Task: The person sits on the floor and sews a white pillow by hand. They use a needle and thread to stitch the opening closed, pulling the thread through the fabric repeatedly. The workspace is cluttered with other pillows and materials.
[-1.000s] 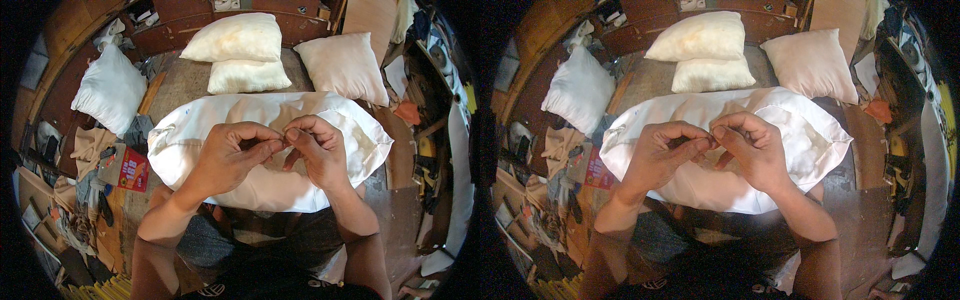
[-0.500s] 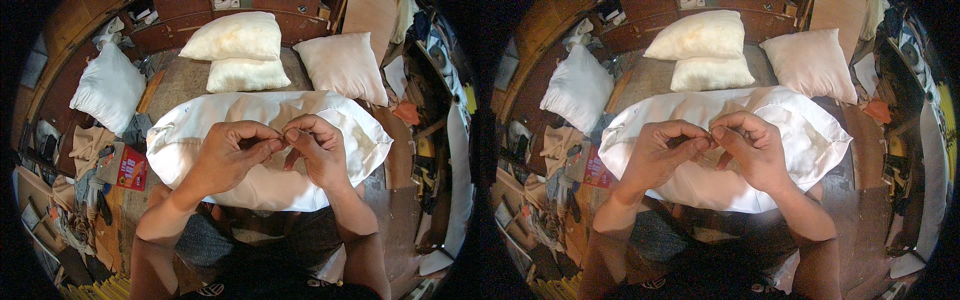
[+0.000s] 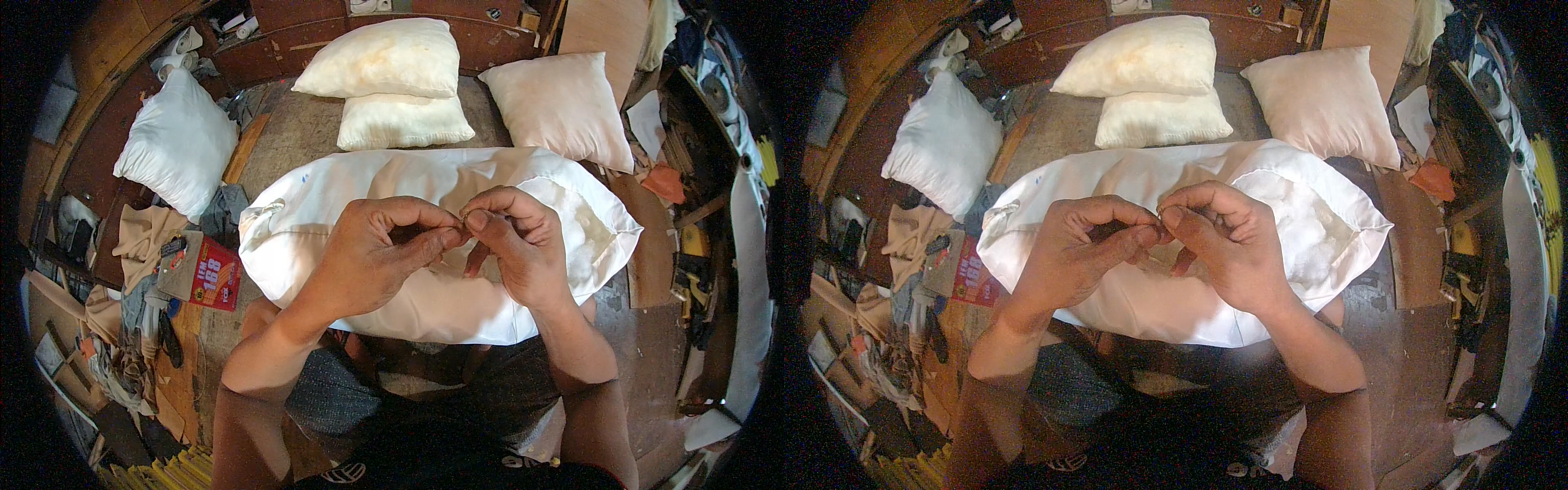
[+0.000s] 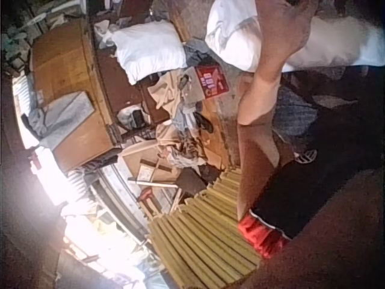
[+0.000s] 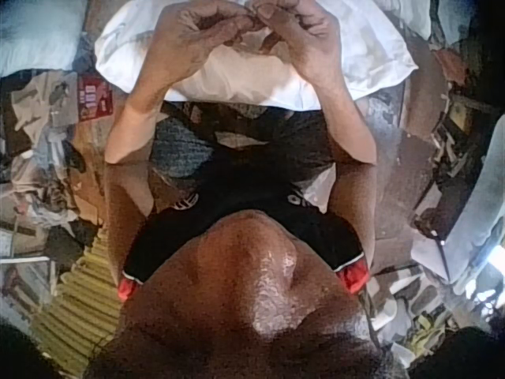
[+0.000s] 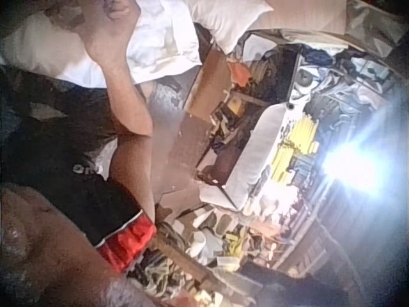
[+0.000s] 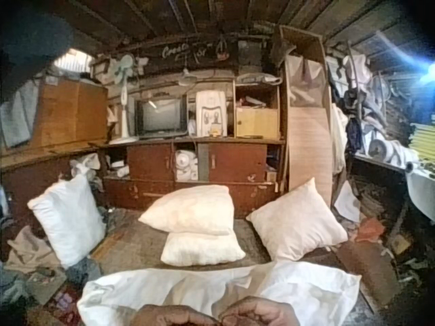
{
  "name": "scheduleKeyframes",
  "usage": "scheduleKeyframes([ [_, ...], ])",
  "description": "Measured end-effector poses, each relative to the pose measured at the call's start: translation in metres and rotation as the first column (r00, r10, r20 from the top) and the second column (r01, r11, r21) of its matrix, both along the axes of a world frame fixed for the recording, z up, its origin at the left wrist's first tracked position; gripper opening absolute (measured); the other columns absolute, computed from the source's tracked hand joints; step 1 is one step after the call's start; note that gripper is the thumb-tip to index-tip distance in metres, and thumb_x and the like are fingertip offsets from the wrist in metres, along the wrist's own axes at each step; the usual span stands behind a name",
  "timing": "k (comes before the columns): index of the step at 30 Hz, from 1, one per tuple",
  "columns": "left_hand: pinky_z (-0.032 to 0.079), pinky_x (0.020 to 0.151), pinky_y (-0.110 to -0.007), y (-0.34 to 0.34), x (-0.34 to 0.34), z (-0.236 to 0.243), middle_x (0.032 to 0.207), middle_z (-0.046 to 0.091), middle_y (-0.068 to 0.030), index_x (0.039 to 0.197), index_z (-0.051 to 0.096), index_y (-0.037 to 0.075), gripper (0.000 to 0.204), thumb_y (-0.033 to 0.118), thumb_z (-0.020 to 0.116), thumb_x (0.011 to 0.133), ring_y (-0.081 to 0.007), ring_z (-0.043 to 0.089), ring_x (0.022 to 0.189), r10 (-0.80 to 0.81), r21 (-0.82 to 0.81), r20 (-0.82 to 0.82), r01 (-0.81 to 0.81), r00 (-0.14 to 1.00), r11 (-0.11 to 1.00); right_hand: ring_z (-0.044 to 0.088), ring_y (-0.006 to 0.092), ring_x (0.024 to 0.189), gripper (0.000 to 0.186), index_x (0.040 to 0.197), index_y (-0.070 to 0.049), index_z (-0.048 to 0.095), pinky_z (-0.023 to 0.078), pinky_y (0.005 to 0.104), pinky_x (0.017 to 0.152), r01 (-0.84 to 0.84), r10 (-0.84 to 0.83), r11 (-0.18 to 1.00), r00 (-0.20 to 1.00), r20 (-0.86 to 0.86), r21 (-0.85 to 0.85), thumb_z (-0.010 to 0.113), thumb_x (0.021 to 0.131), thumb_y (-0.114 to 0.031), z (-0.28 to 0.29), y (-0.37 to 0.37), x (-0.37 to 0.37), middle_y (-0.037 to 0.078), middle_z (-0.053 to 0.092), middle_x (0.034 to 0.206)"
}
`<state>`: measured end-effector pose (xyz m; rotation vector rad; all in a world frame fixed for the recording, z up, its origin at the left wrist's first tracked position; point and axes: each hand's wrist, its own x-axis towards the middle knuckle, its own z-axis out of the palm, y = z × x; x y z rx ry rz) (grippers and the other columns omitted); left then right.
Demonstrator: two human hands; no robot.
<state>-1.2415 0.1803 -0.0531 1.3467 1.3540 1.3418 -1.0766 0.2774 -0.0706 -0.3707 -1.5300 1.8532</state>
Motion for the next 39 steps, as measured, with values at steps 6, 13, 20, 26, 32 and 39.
scheduleKeyframes([
  [6,0.049,0.066,-0.022,-0.0003,-0.0005,0.0001,0.087,0.069,-0.0062,0.095,0.069,-0.003,0.018,0.013,0.067,0.087,-0.0083,0.06,0.073,-0.008,0.015,-0.028,0.008,1.0,1.0,0.063,0.01,0.079,0.012,0.102,0.0,0.061,0.053,0.0223,0.054,-0.008,0.008,1.0,1.0,0.011,0.02,0.056,0.093,-0.006,-0.0014,0.0011,0.0001,0.005,0.063,0.09],
  [13,0.049,0.066,-0.023,-0.0012,-0.0003,0.0023,0.086,0.069,-0.0061,0.095,0.069,-0.003,0.018,0.013,0.067,0.087,-0.0082,0.06,0.073,-0.006,0.001,-0.014,0.006,1.0,1.0,0.062,0.0089,0.078,0.012,0.101,0.0,0.061,0.052,0.0218,0.055,0.0,-0.001,1.0,1.0,0.024,0.031,0.057,0.093,-0.007,-0.0008,0.0005,0.0001,0.004,0.064,0.088],
  [20,0.046,0.064,-0.02,-0.0005,0.0,-0.0016,0.082,0.067,-0.0027,0.097,0.068,-0.003,0.015,0.01,0.064,0.089,-0.0052,0.056,0.072,-0.012,-0.005,0.042,0.012,0.999,1.0,0.061,0.0078,0.075,0.012,0.101,-0.001,0.062,0.05,0.021,0.056,0.023,-0.025,0.999,0.998,0.052,0.03,0.058,0.093,-0.009,0.0001,-0.0003,-0.0001,0.004,0.065,0.087],
  [26,0.049,0.065,-0.023,-0.0009,-0.001,0.0016,0.087,0.069,-0.0064,0.095,0.068,-0.004,0.018,0.013,0.067,0.087,-0.0085,0.059,0.071,-0.011,-0.016,0.011,0.012,1.0,1.0,0.06,0.007,0.074,0.013,0.101,-0.001,0.063,0.049,0.0206,0.056,0.03,-0.033,0.998,0.997,0.068,0.051,0.059,0.092,-0.01,-0.0004,-0.0001,0.0,0.004,0.065,0.088],
  [32,0.048,0.064,-0.022,-0.0003,-0.0011,-0.0001,0.085,0.069,-0.0056,0.095,0.068,-0.003,0.018,0.013,0.068,0.087,-0.0084,0.058,0.07,-0.008,-0.027,0.017,0.008,1.0,1.0,0.059,0.0065,0.071,0.014,0.101,0.0,0.064,0.049,0.0202,0.056,0.037,-0.041,0.998,0.997,0.071,0.059,0.06,0.092,-0.011,0.0006,-0.0014,-0.0002,0.004,0.066,0.087],
  [39,0.048,0.065,-0.022,-0.0005,-0.0017,-0.0016,0.086,0.068,-0.0054,0.095,0.068,-0.003,0.019,0.014,0.068,0.086,-0.0085,0.059,0.071,-0.021,0.006,0.051,0.02,0.998,1.0,0.059,0.0063,0.071,0.014,0.101,0.0,0.064,0.049,0.0202,0.056,0.039,-0.045,0.997,0.995,0.084,0.072,0.06,0.092,-0.011,0.001,-0.0014,0.0003,0.004,0.066,0.088],
])
